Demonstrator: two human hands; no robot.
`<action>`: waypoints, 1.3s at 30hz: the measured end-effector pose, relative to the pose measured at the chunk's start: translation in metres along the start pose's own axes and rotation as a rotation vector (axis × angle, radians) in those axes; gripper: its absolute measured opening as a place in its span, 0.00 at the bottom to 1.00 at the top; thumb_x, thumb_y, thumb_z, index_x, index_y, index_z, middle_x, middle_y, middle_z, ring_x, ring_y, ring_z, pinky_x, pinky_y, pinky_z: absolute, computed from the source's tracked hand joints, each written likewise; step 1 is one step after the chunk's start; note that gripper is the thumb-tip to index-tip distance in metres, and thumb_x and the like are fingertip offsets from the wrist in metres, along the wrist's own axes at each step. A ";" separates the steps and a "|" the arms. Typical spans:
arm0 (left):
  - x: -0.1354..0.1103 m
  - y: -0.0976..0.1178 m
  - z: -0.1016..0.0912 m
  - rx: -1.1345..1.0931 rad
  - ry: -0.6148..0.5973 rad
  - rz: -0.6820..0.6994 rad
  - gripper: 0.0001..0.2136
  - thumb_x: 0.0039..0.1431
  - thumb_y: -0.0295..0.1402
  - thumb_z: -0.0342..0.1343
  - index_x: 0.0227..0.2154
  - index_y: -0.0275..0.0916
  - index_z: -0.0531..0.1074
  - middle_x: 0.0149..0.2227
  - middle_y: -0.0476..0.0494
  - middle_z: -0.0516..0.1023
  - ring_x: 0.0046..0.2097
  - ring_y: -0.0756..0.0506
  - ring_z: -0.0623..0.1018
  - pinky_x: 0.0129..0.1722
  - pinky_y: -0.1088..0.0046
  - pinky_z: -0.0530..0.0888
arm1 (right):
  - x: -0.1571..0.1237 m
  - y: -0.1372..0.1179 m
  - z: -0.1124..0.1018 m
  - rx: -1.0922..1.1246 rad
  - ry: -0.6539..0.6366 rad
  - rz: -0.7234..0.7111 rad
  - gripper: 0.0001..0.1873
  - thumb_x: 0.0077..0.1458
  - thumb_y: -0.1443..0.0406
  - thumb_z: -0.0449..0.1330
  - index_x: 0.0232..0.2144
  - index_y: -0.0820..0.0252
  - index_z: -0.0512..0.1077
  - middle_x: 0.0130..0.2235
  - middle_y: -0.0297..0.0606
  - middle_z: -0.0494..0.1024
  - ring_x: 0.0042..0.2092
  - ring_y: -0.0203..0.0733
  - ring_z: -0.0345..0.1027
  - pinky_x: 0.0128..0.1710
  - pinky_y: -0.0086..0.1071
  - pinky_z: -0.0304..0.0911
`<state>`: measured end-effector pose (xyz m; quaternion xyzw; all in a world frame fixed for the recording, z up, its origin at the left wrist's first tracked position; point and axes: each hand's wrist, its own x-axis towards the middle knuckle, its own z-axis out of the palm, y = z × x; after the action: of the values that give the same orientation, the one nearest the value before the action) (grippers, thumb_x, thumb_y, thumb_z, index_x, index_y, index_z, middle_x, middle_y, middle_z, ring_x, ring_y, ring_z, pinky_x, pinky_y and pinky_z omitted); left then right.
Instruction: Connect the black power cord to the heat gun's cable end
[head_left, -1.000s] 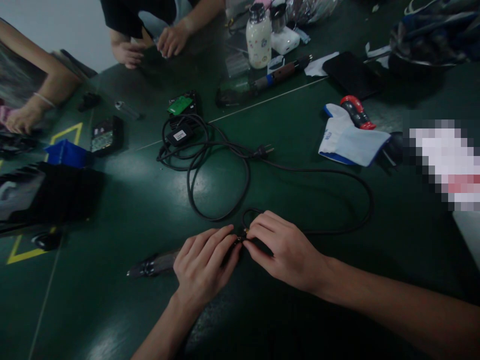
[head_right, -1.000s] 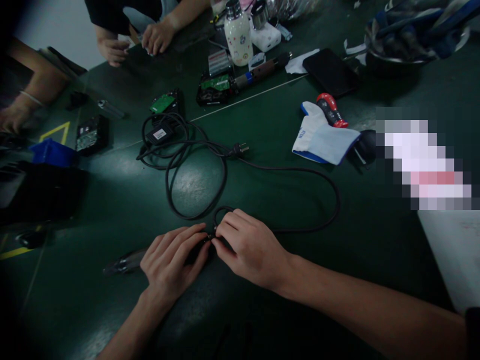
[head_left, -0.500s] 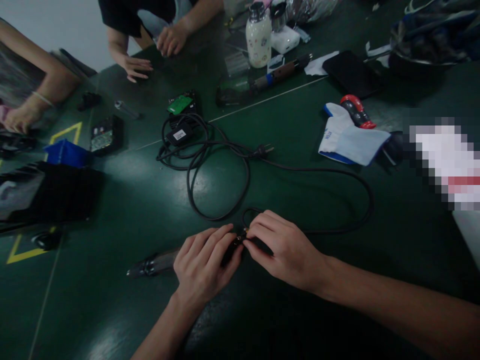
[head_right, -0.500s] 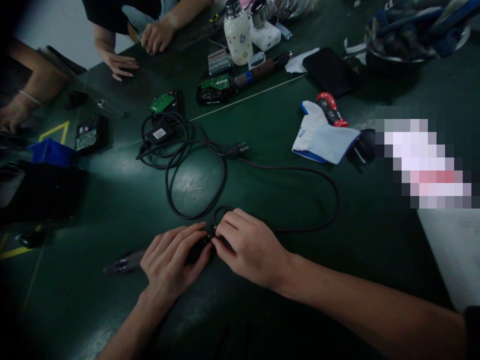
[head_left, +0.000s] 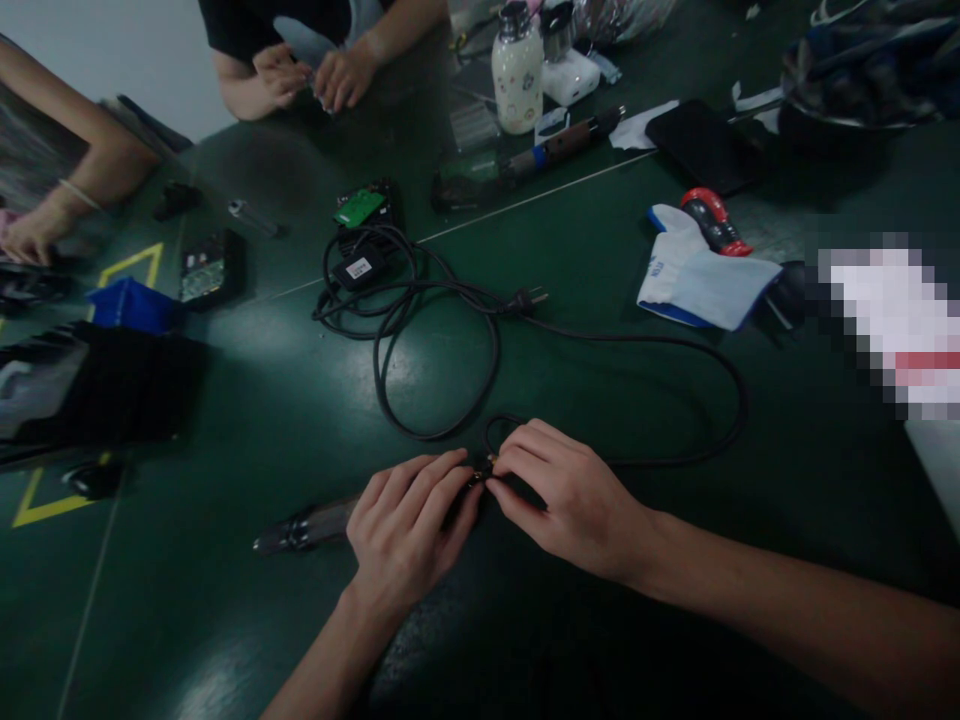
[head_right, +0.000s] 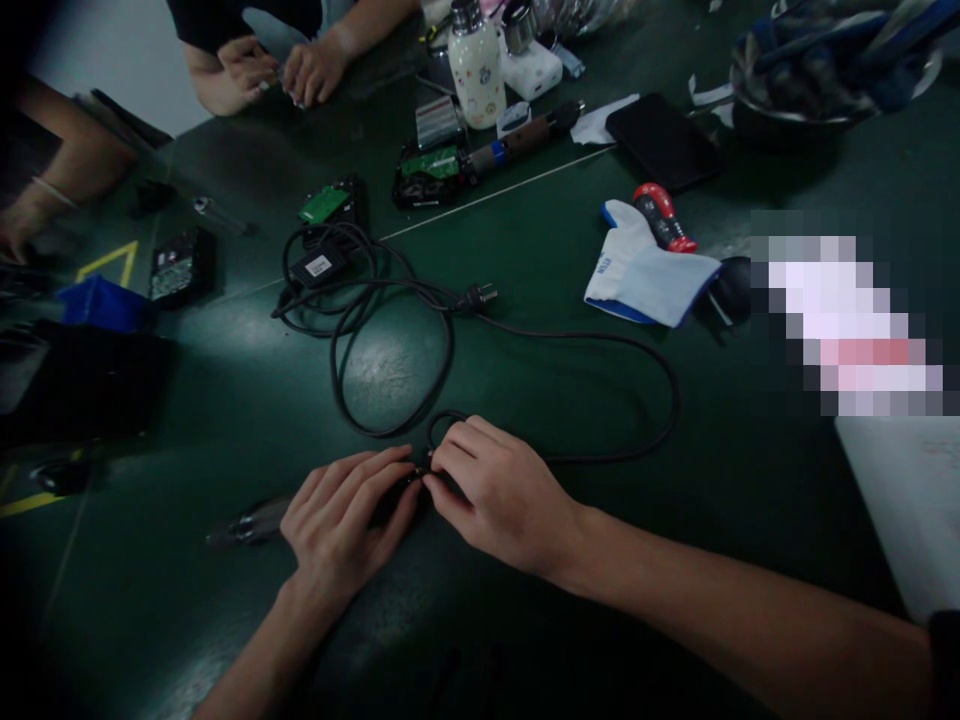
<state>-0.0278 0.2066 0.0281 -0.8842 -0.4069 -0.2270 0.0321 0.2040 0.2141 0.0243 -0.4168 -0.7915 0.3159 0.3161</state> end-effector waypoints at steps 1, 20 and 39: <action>0.000 0.000 0.000 0.003 0.002 -0.005 0.13 0.60 0.29 0.69 0.47 0.41 0.77 0.52 0.49 0.84 0.47 0.44 0.82 0.46 0.65 0.75 | 0.000 0.000 0.000 -0.001 0.004 -0.002 0.05 0.69 0.67 0.58 0.39 0.60 0.73 0.41 0.42 0.76 0.44 0.45 0.68 0.44 0.39 0.68; 0.003 0.001 -0.003 0.002 -0.015 0.000 0.15 0.61 0.29 0.67 0.50 0.42 0.77 0.52 0.47 0.84 0.47 0.43 0.83 0.45 0.65 0.74 | 0.000 0.000 -0.001 0.011 0.015 -0.014 0.04 0.69 0.68 0.59 0.39 0.60 0.74 0.41 0.41 0.76 0.44 0.45 0.69 0.43 0.38 0.68; 0.003 0.002 -0.003 0.010 -0.023 -0.011 0.15 0.60 0.30 0.68 0.50 0.41 0.77 0.51 0.47 0.84 0.47 0.44 0.83 0.45 0.64 0.75 | 0.000 -0.001 0.000 0.002 0.010 -0.005 0.04 0.69 0.68 0.59 0.38 0.60 0.73 0.41 0.41 0.76 0.44 0.44 0.68 0.43 0.38 0.67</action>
<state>-0.0254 0.2071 0.0322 -0.8843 -0.4133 -0.2150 0.0304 0.2040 0.2137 0.0252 -0.4159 -0.7908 0.3138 0.3212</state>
